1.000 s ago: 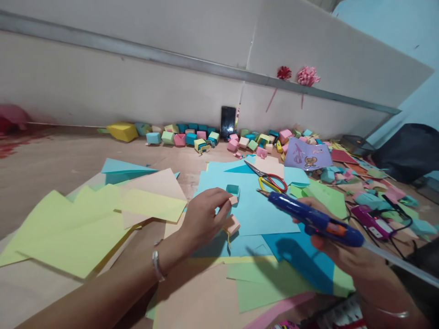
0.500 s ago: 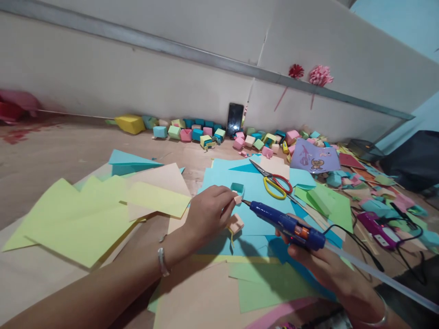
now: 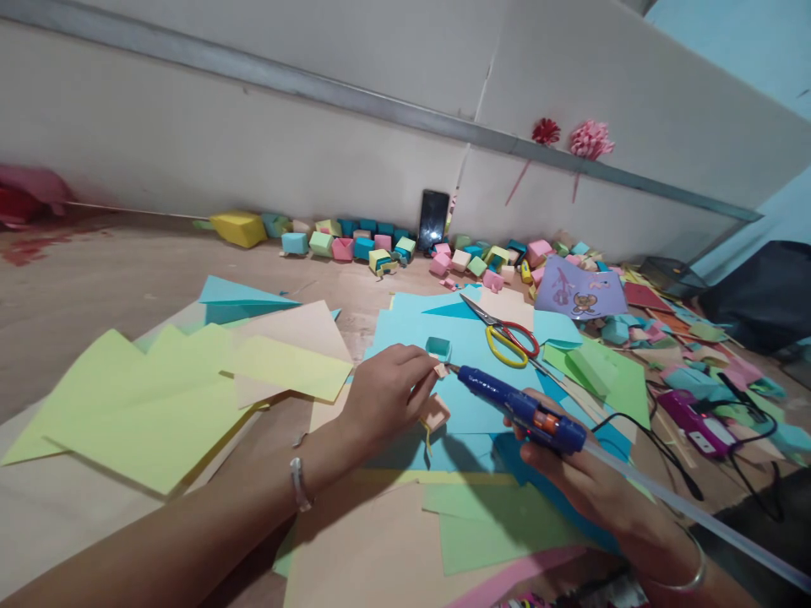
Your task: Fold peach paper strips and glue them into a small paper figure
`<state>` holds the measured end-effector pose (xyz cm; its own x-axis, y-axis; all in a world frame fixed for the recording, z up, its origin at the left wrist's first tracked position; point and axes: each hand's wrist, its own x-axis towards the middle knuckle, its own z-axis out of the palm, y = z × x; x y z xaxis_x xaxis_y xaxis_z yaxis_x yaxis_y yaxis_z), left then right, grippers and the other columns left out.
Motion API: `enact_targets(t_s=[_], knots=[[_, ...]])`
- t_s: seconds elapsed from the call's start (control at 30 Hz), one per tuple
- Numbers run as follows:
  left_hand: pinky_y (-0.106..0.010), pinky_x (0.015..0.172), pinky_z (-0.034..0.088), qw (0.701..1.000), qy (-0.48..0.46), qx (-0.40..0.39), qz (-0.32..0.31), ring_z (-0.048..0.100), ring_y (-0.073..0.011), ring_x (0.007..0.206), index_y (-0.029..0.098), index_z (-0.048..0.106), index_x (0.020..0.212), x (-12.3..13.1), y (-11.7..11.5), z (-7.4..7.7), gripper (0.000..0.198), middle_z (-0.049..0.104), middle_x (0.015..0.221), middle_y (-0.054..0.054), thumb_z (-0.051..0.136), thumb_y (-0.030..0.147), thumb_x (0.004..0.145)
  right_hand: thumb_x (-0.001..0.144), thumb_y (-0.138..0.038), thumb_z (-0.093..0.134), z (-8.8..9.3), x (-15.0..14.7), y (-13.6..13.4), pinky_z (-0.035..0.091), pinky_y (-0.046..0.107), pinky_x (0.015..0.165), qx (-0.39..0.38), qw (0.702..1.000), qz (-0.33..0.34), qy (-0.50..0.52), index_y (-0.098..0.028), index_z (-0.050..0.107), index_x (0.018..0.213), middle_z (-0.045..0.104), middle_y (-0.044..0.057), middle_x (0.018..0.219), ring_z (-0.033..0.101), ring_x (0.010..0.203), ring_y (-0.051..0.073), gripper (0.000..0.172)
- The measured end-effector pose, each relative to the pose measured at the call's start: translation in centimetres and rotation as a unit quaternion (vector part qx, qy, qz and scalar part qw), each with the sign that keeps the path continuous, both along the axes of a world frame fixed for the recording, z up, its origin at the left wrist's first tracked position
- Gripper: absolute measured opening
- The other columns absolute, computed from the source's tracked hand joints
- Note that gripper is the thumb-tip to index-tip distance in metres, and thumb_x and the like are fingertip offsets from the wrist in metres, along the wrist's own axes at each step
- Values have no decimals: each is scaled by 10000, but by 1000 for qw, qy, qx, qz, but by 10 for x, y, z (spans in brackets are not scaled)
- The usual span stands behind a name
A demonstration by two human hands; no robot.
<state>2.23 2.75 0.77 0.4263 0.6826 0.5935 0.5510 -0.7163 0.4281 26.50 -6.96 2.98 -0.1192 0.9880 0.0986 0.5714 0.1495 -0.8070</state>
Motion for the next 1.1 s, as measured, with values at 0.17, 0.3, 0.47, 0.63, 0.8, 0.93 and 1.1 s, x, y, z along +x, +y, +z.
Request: enact_targets(t_s=[0.17,0.3,0.47,0.63,0.8,0.93,1.1], knots=[[-281,648,466,1000,-10,4,-2,640,-171,772,189,687,850,-1,2,-1,240,708,842,-35,465,232,930,907,-381,505,-1,41,25,507,321,765,159,970,-57,-176,-217,572,1087,651,80,1052,622,947,232,253],[-281,681,462,1000,1,12,-8,646,-176,802,191,680,868,-4,5,-2,223,713,877,-37,470,235,929,903,-276,439,0,124,59,454,396,876,198,857,-159,-448,-153,465,1290,607,148,1184,565,1087,287,407],[-279,645,456,1000,22,22,1,657,-188,804,203,681,921,-7,15,-9,246,716,908,-33,469,326,942,863,-195,478,8,213,76,407,398,835,103,797,-219,-553,-59,512,1269,620,220,1066,560,998,320,429],[-271,636,459,999,30,34,4,663,-183,802,218,677,920,-8,17,-9,252,717,918,-22,462,347,944,757,-42,487,-9,242,81,378,324,798,35,788,-190,-584,-124,499,1325,618,178,1061,551,977,270,575],[-280,628,458,999,25,33,12,666,-189,782,221,678,894,-9,16,-6,285,719,894,-18,443,374,942,685,6,483,-25,247,74,373,287,810,17,803,-144,-579,-184,506,1335,614,130,1100,540,1009,242,678],[-278,628,455,999,31,22,9,663,-186,777,222,674,888,-9,17,-6,281,719,885,-15,443,374,939,687,11,477,-21,246,71,388,314,829,38,803,-152,-575,-147,492,1341,596,154,1106,525,1031,269,672],[-275,642,452,999,39,12,15,659,-186,791,220,668,889,-9,17,-6,289,718,891,-15,433,380,943,788,-45,499,0,245,96,409,376,872,90,804,-156,-567,-107,473,1343,560,198,1152,505,1079,301,558]])
